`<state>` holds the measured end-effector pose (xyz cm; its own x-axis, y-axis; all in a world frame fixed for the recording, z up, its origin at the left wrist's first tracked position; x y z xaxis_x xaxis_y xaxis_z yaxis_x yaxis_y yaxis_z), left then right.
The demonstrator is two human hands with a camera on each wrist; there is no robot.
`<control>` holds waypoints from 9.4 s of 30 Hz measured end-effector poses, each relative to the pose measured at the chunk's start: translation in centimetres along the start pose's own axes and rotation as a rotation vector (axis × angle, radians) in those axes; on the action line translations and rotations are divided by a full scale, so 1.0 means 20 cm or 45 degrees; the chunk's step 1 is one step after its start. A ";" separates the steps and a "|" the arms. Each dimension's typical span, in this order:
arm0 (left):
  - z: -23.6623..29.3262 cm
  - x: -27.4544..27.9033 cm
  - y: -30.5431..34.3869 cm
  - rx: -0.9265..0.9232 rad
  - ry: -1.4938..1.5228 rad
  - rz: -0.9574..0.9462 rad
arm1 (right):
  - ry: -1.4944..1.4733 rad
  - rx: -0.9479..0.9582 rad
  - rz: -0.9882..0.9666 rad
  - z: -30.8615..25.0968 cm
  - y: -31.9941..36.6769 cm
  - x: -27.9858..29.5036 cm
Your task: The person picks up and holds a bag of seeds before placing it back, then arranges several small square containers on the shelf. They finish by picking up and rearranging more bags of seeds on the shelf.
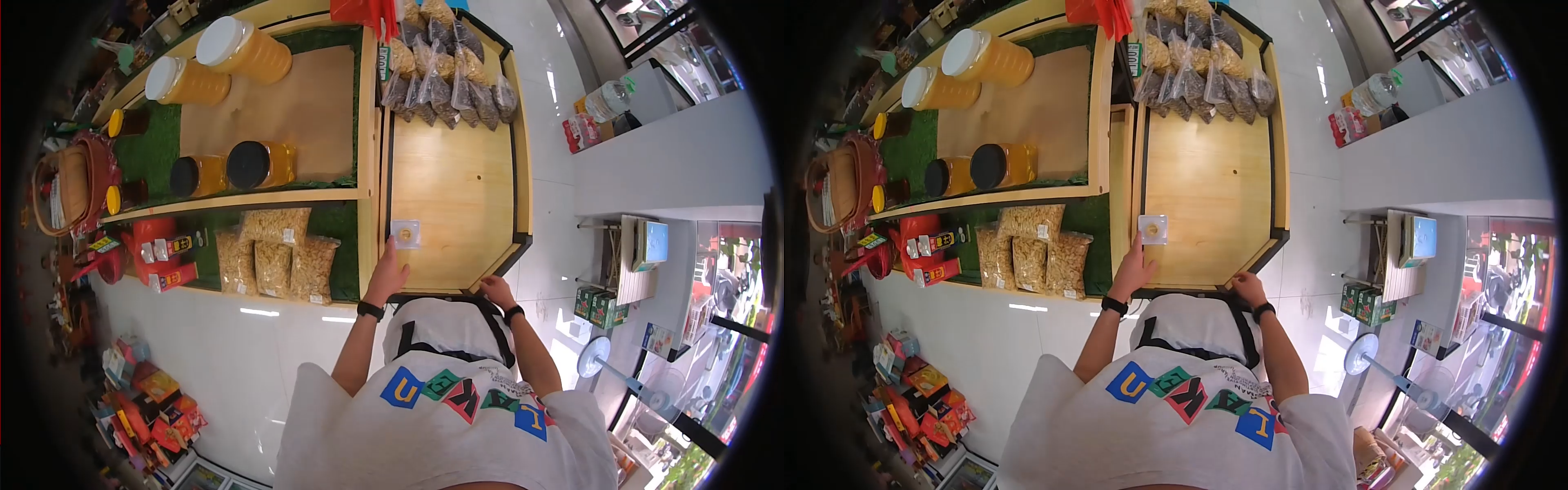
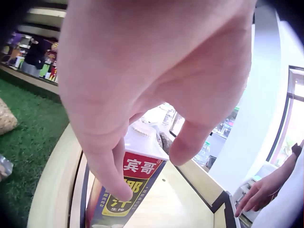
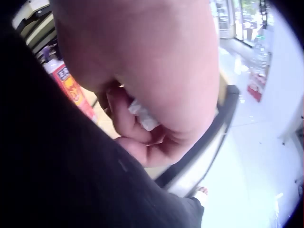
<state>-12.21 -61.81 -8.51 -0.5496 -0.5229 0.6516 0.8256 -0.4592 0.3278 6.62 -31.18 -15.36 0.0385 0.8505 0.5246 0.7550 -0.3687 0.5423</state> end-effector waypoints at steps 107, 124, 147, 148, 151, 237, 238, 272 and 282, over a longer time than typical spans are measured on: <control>-1.60 -0.92 3.48 1.328 1.948 1.136 | 0.881 0.965 -1.215 -0.80 1.48 -2.56; -1.75 -0.48 3.34 1.361 1.541 1.116 | 0.580 0.865 -1.282 -1.32 1.45 -2.85; -2.41 0.63 2.78 0.600 1.863 0.390 | -0.234 0.251 -1.374 -1.82 0.96 -2.80; -2.41 0.66 2.75 0.717 1.636 0.348 | -0.278 0.205 -1.385 -1.80 0.95 -2.78; -2.42 0.82 2.64 0.955 1.035 0.303 | -0.354 0.204 -1.258 -1.83 0.95 -2.68; -3.34 2.08 3.26 0.932 0.747 1.248 | 0.395 0.881 -1.097 -3.02 1.21 -4.28; -3.30 2.13 3.21 0.894 0.708 1.229 | 0.378 0.979 -1.006 -3.02 1.16 -4.26; -3.10 3.11 1.57 0.043 0.046 0.653 | -0.459 0.286 -0.823 -3.00 0.60 -3.75; -3.22 3.20 1.41 0.035 0.131 0.404 | -0.181 0.576 -0.482 -3.05 0.63 -3.88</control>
<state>-32.40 -154.49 -1.64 -0.2733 -0.7070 0.6522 0.9600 -0.2429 0.1390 -26.75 -124.60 -9.24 -0.2232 0.9448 0.2399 0.9355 0.1385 0.3252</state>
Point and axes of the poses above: each hand's wrist, its own y-axis away from the middle knuckle, its own x-axis out of the back of the hand, z = x × y, the point moved 3 cm from there along -y, towards the middle knuckle, and after that the axes turned 7 degrees about -y, right-handed, at the moved point
